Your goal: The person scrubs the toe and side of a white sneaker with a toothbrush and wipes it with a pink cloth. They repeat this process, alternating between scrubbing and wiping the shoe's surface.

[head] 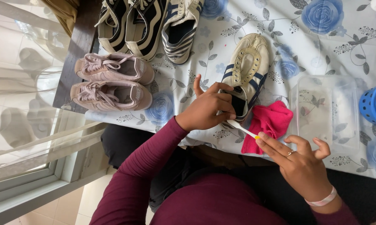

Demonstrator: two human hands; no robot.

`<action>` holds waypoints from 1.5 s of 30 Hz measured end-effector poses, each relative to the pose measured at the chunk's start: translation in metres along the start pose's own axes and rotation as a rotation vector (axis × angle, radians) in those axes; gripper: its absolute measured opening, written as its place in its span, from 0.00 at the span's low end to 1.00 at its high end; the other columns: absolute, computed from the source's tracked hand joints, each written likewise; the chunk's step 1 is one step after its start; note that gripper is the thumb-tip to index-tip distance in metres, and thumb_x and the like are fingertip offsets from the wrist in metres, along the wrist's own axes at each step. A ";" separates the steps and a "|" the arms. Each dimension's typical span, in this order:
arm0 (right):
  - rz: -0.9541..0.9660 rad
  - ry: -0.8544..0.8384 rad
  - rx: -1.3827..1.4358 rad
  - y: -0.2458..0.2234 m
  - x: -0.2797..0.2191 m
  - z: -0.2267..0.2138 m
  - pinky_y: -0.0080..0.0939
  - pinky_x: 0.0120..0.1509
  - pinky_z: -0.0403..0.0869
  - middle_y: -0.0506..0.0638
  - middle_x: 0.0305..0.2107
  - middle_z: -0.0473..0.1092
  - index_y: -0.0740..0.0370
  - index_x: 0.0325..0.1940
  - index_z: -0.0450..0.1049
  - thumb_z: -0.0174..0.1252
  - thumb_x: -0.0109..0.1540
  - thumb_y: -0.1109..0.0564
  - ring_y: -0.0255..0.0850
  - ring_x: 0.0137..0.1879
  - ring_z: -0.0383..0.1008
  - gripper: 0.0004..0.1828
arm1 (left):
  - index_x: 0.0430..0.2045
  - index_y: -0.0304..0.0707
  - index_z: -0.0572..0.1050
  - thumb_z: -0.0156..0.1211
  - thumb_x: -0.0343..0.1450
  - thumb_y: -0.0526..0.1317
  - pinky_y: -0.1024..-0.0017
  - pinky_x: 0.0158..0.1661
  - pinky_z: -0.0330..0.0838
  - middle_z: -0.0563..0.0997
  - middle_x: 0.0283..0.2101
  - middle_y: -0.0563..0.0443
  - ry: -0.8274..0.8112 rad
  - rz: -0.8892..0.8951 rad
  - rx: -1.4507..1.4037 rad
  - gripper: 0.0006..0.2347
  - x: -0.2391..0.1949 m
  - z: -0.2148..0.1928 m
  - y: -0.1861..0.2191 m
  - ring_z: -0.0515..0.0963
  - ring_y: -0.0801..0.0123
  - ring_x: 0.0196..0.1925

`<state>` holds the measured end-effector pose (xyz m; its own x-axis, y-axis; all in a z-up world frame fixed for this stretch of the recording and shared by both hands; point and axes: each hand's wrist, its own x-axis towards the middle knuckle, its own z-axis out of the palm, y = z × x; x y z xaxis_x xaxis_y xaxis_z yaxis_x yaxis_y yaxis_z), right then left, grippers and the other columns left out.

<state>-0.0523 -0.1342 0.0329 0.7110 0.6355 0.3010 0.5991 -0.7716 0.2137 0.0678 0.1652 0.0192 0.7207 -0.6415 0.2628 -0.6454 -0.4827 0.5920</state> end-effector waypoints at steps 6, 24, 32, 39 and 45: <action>-0.002 -0.002 0.031 0.012 -0.004 -0.002 0.56 0.67 0.48 0.18 0.62 0.68 0.29 0.68 0.74 0.61 0.67 0.66 0.43 0.51 0.73 0.32 | 0.23 0.57 0.83 0.64 0.69 0.42 0.27 0.60 0.16 0.77 0.30 0.74 -0.036 -0.029 -0.021 0.04 0.000 -0.001 -0.001 0.68 0.65 0.65; -0.123 0.024 -0.095 0.020 0.016 0.005 0.64 0.71 0.44 0.16 0.65 0.65 0.26 0.73 0.68 0.58 0.72 0.60 0.39 0.55 0.74 0.30 | 0.22 0.58 0.83 0.63 0.69 0.40 0.27 0.60 0.19 0.74 0.27 0.72 -0.040 0.025 -0.004 0.06 0.004 -0.003 0.003 0.69 0.65 0.63; -0.089 -0.073 0.107 0.038 0.007 0.004 0.74 0.70 0.45 0.19 0.65 0.64 0.29 0.73 0.65 0.57 0.65 0.71 0.44 0.59 0.72 0.40 | 0.21 0.54 0.83 0.63 0.69 0.44 0.23 0.59 0.19 0.78 0.30 0.71 -0.071 -0.041 -0.023 0.06 0.001 -0.003 -0.003 0.68 0.67 0.63; -0.071 -0.023 0.198 0.062 0.015 -0.021 0.71 0.75 0.44 0.21 0.66 0.64 0.30 0.65 0.73 0.59 0.66 0.63 0.46 0.60 0.71 0.28 | 0.22 0.51 0.83 0.62 0.69 0.48 0.22 0.59 0.20 0.78 0.35 0.68 -0.040 -0.047 0.020 0.08 0.005 0.000 -0.006 0.68 0.62 0.62; -0.094 -0.034 0.234 0.043 0.023 -0.003 0.73 0.74 0.43 0.20 0.60 0.69 0.27 0.65 0.71 0.60 0.61 0.64 0.45 0.60 0.73 0.34 | 0.23 0.46 0.85 0.62 0.68 0.46 0.26 0.61 0.15 0.71 0.47 0.60 -0.092 -0.095 -0.090 0.09 0.009 -0.002 -0.006 0.60 0.58 0.69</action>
<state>-0.0117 -0.1527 0.0515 0.6575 0.7081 0.2573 0.7296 -0.6837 0.0173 0.0785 0.1635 0.0196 0.7486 -0.6493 0.1341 -0.5473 -0.4911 0.6777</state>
